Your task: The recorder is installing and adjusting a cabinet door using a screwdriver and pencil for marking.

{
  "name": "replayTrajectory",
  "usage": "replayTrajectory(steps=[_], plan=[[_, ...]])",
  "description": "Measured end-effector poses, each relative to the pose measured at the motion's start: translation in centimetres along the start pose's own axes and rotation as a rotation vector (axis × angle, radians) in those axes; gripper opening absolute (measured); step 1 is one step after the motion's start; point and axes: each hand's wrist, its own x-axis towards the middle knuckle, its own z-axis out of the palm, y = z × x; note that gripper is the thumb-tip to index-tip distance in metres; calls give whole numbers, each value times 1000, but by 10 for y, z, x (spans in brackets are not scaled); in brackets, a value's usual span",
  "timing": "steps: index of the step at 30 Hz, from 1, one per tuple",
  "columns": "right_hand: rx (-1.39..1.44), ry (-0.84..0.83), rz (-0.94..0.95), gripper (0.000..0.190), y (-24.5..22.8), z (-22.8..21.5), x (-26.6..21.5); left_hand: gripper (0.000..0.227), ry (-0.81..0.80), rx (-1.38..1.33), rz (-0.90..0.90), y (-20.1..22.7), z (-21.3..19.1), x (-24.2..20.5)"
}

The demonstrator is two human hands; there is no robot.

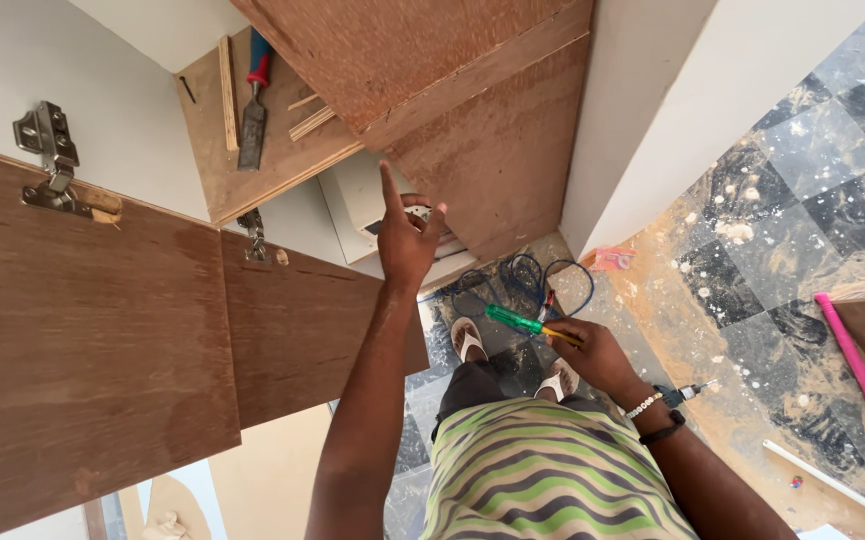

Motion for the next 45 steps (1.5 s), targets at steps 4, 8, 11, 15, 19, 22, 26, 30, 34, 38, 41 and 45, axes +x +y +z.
replayTrajectory(steps=[4,8,11,15,19,22,26,30,34,38,41,45], plan=[[-45,-27,1,29,-6,0,3,110,11,1,14,13,-11,15],[-86,-35,14,29,-13,-2,4,110,-24,22,19,20,-12,23],[-63,-28,10,30,-4,-1,4,112,-16,8,20,20,-9,23],[-49,-10,11,29,-2,-3,2,112,-7,-2,13,19,-8,22],[-49,6,19,30,-3,-5,1,110,15,-7,34,18,-6,20],[-63,12,24,30,-5,-6,0,106,29,-35,34,16,-5,16],[-75,5,9,30,-6,-7,-1,86,80,-151,-62,15,-1,15],[-80,17,-3,29,-5,-7,-2,60,149,-192,-165,-32,17,24],[-81,7,36,29,-5,-7,-5,55,231,-105,-198,-55,27,45],[-63,-20,76,29,-2,-8,-9,56,213,-214,-173,-57,31,74],[-48,3,35,30,9,-8,-12,47,169,-313,-180,-72,37,91],[-56,24,101,29,7,-14,-20,44,145,-307,-210,-70,31,87]])
